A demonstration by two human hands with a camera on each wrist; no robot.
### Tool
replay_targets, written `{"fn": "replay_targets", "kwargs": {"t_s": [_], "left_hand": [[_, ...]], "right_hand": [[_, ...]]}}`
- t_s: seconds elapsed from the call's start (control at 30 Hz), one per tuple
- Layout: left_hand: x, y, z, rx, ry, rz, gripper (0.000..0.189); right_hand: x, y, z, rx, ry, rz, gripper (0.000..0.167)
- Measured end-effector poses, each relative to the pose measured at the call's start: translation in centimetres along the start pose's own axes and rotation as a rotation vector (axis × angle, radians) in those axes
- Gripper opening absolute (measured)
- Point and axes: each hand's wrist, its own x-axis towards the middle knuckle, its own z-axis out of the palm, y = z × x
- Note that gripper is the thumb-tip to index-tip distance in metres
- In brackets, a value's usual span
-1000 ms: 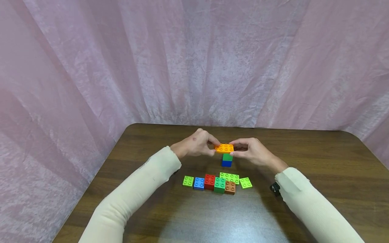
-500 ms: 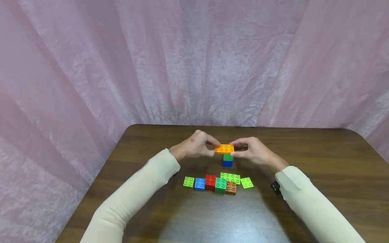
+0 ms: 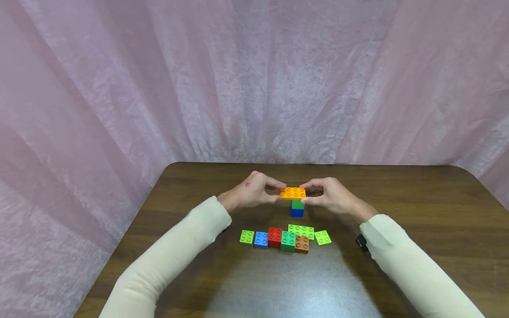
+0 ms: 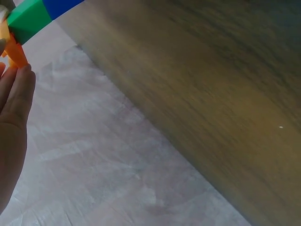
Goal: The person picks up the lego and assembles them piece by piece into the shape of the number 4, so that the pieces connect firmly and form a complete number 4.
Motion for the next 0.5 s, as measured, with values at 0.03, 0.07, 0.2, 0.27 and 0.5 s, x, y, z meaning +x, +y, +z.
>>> {"fn": "replay_targets", "kwargs": {"t_s": [0.03, 0.07, 0.2, 0.27, 0.5], "left_hand": [[-0.1, -0.1, 0.0, 0.002, 0.006, 0.009, 0.034], [-0.3, -0.2, 0.0, 0.003, 0.013, 0.014, 0.034], [-0.9, -0.7, -0.1, 0.004, 0.041, 0.021, 0.033], [-1.2, -0.9, -0.1, -0.005, 0.046, 0.011, 0.033], [-2.1, -1.4, 0.2, -0.049, 0.048, -0.014, 0.03]], "right_hand": [[0.0, 0.0, 0.0, 0.001, 0.0, 0.001, 0.038], [0.0, -0.1, 0.0, 0.001, 0.001, 0.0, 0.038], [0.0, -0.1, 0.1, -0.005, 0.019, -0.02, 0.037], [0.0, 0.0, 0.1, -0.017, 0.032, -0.037, 0.036], [0.2, 0.2, 0.0, -0.06, 0.065, -0.06, 0.036]]}}
